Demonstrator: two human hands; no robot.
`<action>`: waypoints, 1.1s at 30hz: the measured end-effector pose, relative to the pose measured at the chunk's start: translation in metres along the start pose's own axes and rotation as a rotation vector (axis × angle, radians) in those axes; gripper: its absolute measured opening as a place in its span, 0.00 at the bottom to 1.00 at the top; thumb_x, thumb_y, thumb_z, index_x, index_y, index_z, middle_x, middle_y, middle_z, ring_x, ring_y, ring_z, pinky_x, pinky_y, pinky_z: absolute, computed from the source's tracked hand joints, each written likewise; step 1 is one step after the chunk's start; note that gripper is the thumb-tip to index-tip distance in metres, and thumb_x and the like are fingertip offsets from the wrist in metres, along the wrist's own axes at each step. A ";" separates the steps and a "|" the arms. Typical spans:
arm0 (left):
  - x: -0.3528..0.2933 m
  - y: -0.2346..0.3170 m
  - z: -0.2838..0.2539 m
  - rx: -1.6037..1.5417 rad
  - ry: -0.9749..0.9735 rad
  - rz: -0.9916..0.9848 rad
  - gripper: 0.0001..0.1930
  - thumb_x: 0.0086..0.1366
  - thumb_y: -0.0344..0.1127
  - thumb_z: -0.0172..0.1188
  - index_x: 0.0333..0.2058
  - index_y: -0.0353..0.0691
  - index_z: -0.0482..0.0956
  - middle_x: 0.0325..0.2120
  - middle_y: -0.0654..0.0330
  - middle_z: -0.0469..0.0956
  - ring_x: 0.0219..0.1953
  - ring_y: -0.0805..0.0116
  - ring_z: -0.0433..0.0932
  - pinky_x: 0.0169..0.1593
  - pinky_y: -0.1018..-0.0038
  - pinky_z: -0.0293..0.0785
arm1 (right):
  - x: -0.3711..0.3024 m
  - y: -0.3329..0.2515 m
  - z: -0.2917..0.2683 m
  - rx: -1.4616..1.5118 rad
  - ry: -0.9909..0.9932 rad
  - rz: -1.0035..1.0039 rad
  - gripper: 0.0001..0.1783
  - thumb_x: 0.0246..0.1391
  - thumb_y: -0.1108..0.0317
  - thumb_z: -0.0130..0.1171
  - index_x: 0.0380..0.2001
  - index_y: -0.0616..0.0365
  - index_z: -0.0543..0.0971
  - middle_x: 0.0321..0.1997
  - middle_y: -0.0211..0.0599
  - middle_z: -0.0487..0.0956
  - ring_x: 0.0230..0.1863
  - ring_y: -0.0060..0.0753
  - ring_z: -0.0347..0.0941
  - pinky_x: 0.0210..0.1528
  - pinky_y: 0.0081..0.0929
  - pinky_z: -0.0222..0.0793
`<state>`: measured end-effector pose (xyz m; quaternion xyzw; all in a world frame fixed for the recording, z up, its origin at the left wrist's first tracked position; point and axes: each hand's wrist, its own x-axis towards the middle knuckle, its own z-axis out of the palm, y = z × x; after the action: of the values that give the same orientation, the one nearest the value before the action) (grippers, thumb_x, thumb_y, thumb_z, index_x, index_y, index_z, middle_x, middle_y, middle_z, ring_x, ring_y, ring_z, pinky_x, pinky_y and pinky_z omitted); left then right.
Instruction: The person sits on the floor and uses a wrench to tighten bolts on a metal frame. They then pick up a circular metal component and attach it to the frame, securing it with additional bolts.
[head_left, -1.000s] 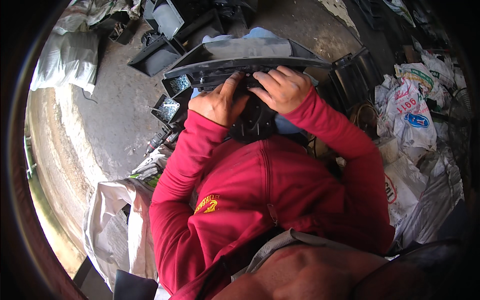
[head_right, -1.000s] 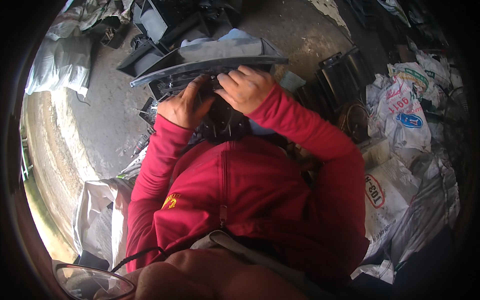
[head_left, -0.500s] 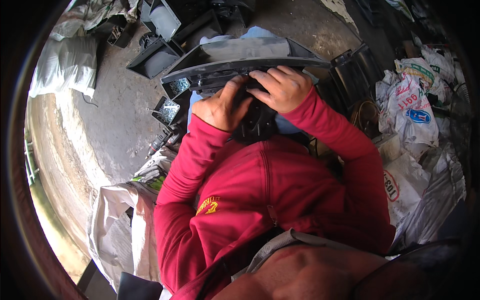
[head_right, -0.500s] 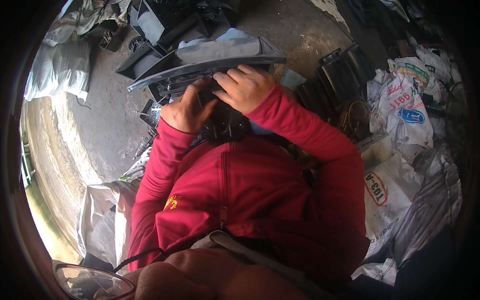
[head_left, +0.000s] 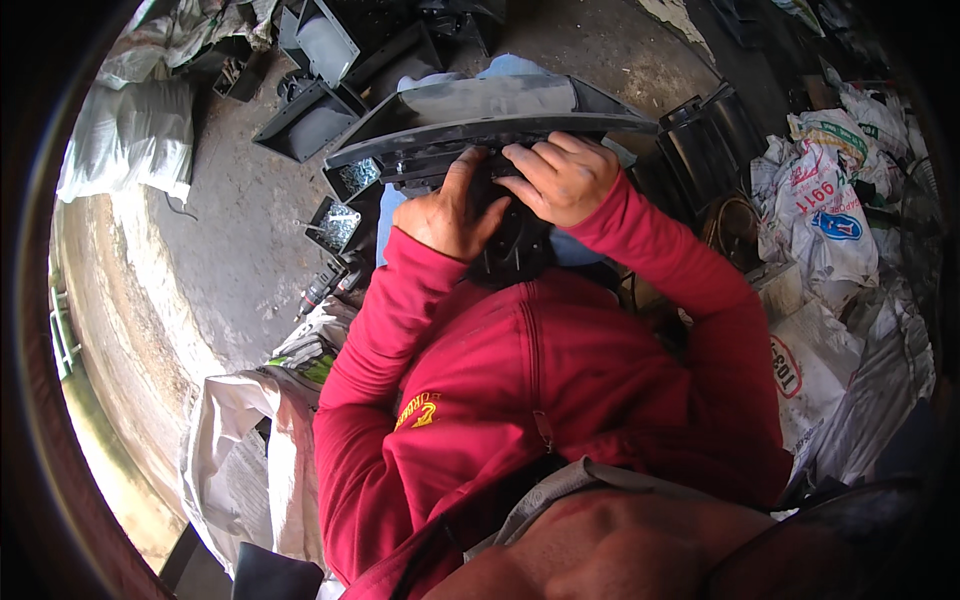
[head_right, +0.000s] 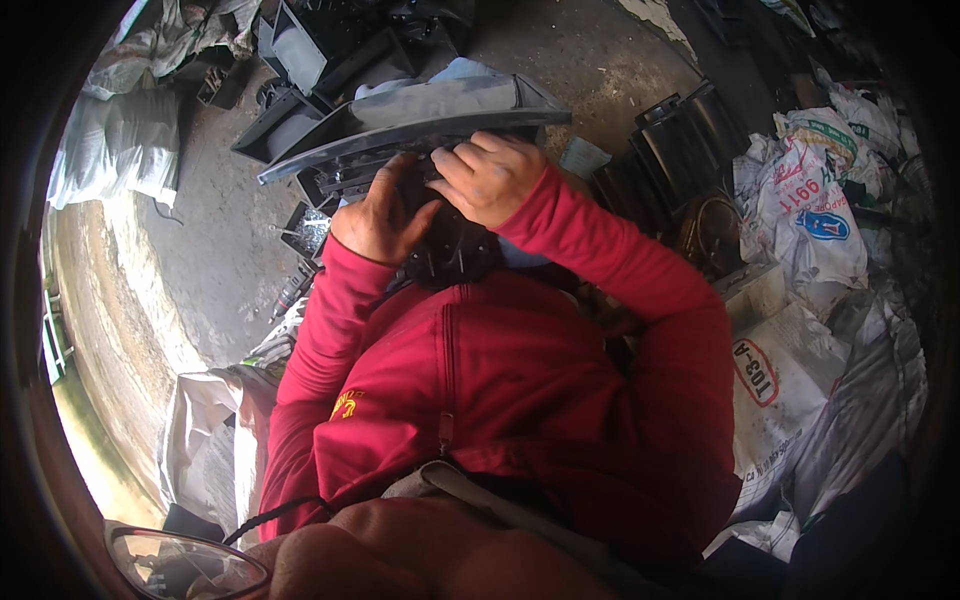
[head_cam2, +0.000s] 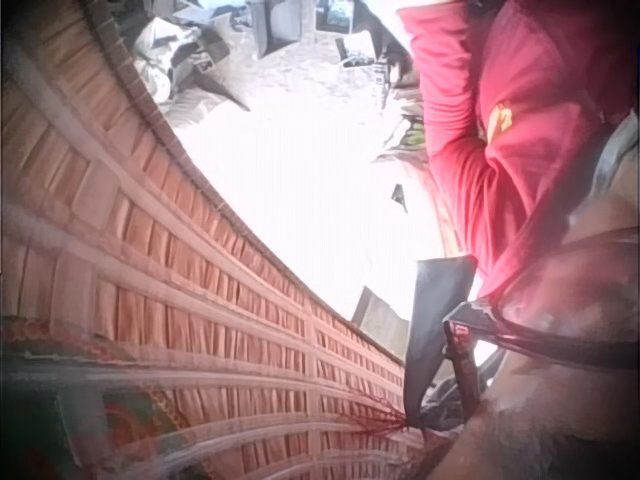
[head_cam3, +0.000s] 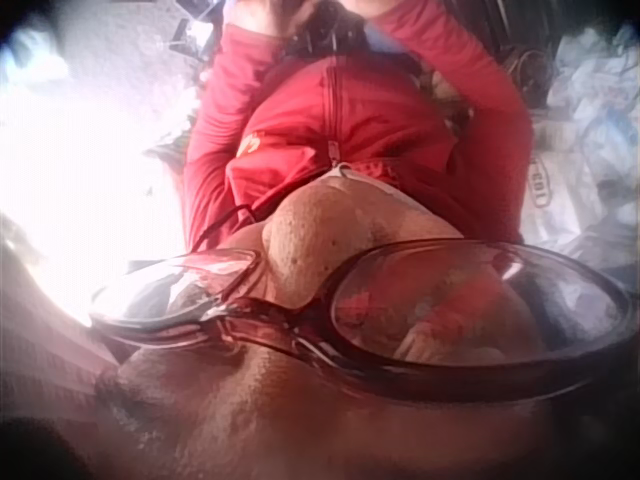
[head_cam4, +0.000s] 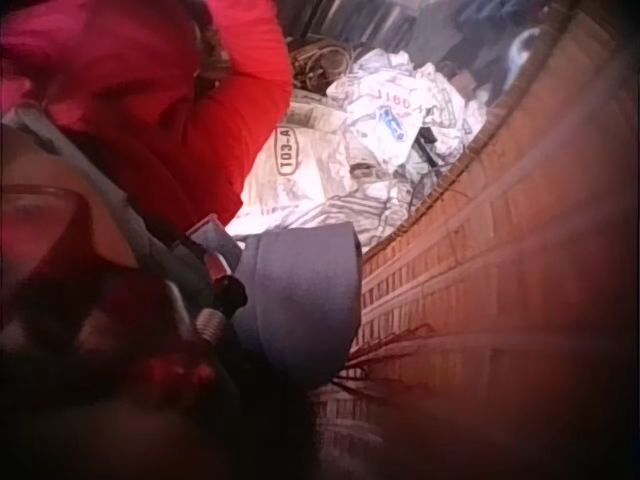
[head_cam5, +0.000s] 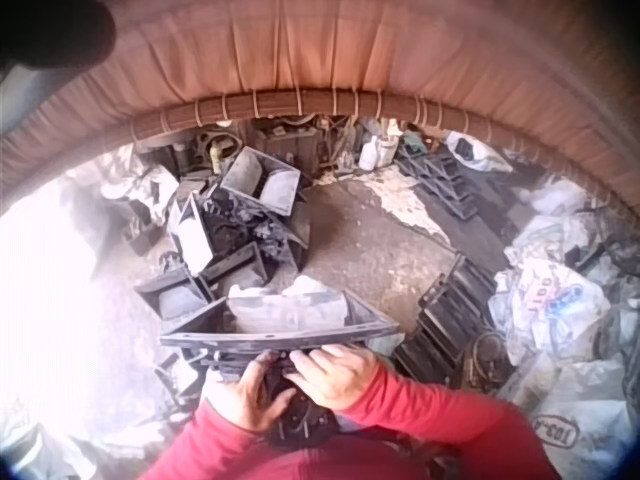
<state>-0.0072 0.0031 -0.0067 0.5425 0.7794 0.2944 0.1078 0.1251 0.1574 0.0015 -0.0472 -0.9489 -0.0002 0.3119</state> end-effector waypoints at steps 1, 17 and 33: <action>0.000 -0.002 0.000 -0.012 0.022 0.039 0.33 0.56 0.47 0.70 0.58 0.44 0.70 0.35 0.53 0.83 0.30 0.55 0.84 0.31 0.68 0.80 | 0.000 0.000 0.000 0.002 -0.001 0.007 0.19 0.42 0.57 0.71 0.37 0.53 0.80 0.24 0.25 0.75 0.28 0.28 0.73 0.30 0.24 0.74; 0.000 -0.008 -0.003 0.058 0.115 0.126 0.32 0.56 0.51 0.69 0.58 0.47 0.71 0.24 0.56 0.82 0.24 0.56 0.83 0.27 0.68 0.78 | 0.000 0.000 0.002 0.035 -0.059 0.075 0.19 0.44 0.56 0.70 0.38 0.51 0.81 0.26 0.28 0.77 0.28 0.32 0.77 0.30 0.26 0.75; 0.002 -0.009 -0.014 0.183 0.089 0.073 0.26 0.57 0.57 0.66 0.50 0.50 0.79 0.25 0.56 0.83 0.22 0.57 0.82 0.25 0.66 0.78 | 0.005 0.001 0.003 0.102 -0.042 0.068 0.20 0.41 0.57 0.73 0.40 0.49 0.81 0.29 0.28 0.81 0.29 0.32 0.78 0.32 0.27 0.76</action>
<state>-0.0223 -0.0019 -0.0003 0.5647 0.7866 0.2496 0.0124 0.1195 0.1592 0.0014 -0.0633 -0.9519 0.0596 0.2937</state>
